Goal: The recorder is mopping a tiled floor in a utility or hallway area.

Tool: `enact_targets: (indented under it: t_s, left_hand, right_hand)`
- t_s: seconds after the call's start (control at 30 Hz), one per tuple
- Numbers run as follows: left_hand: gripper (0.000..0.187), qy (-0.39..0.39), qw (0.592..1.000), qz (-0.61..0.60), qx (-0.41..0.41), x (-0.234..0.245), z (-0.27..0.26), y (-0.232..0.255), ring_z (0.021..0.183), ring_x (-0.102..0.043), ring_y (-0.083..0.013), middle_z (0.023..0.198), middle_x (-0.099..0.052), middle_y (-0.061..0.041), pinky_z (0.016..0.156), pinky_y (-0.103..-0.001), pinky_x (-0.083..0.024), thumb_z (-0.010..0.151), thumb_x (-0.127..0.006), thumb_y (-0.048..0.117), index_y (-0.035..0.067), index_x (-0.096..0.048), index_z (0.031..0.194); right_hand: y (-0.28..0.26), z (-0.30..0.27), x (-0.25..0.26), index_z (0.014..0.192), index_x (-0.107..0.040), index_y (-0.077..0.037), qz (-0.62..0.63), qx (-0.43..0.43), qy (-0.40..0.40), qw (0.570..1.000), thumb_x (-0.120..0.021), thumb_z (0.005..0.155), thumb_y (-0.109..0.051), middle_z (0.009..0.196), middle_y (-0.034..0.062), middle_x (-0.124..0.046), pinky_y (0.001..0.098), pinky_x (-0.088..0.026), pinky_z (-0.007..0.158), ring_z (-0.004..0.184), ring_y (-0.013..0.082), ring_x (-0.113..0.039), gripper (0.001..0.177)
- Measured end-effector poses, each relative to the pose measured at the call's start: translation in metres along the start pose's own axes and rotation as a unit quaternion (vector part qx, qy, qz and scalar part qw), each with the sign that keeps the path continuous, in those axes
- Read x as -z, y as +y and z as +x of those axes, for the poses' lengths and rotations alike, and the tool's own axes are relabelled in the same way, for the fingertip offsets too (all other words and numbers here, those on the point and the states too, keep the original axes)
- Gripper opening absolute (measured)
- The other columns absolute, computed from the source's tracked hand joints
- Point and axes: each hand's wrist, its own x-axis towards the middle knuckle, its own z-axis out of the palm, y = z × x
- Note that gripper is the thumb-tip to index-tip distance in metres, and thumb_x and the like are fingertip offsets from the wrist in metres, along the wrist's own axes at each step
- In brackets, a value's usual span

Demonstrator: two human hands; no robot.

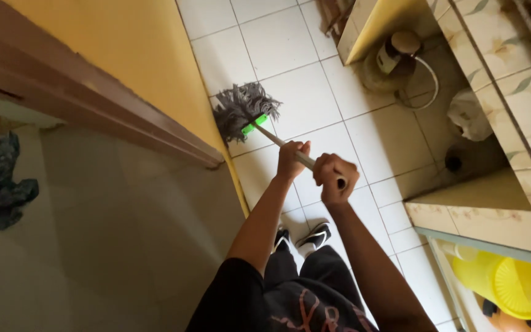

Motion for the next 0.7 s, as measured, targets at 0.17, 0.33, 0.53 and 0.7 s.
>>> enact_targets:
  t_s: [0.17,0.33,0.53,0.7]
  left_hand:
    - [0.043,0.006,1.0,0.027,-0.001,-0.023,-0.009,0.057,0.057,-0.058,-0.0404,0.057,-0.058,-0.019,0.056,-0.051,-0.046,0.094,-0.071,0.022,0.006,-0.054,0.058]
    - [0.046,-0.011,1.0,0.022,0.003,-0.075,-0.027,0.129,0.051,-0.058,-0.0395,0.054,-0.057,-0.017,0.052,-0.049,-0.046,0.097,-0.07,0.022,0.007,-0.054,0.056]
    - [0.048,-0.003,0.997,-0.07,-0.028,-0.147,-0.025,0.183,0.047,-0.054,-0.0364,0.051,-0.053,-0.016,0.048,-0.045,-0.042,0.095,-0.071,0.017,0.007,-0.048,0.055]
    - [0.05,-0.041,0.986,-0.141,-0.082,-0.212,-0.027,0.193,0.05,-0.052,-0.0367,0.053,-0.052,-0.016,0.05,-0.045,-0.039,0.096,-0.072,0.017,0.006,-0.046,0.055]
  right_hand:
    - [-0.041,0.021,0.043,0.064,-0.042,-0.004,0.07,-0.002,0.007,0.998,-0.045,0.096,-0.001,0.058,0.0087,-0.047,0.0284,-0.037,0.046,0.049,0.0146,-0.045,0.032]
    - [-0.087,0.032,0.115,0.063,-0.042,-0.001,0.079,-0.069,0.037,0.994,-0.042,0.094,0.0,0.054,0.0077,-0.044,0.0286,-0.036,0.044,0.045,0.0126,-0.04,0.031]
    - [-0.108,0.009,0.183,0.064,-0.041,0.0,0.039,-0.032,0.048,0.998,-0.046,0.093,0.0,0.058,0.0084,-0.045,0.0289,-0.034,0.046,0.049,0.0146,-0.04,0.029]
    - [-0.105,-0.014,0.212,0.066,-0.044,-0.001,-0.081,0.04,0.09,0.992,-0.048,0.099,-0.001,0.059,0.0085,-0.046,0.0282,-0.035,0.047,0.05,0.0153,-0.046,0.034]
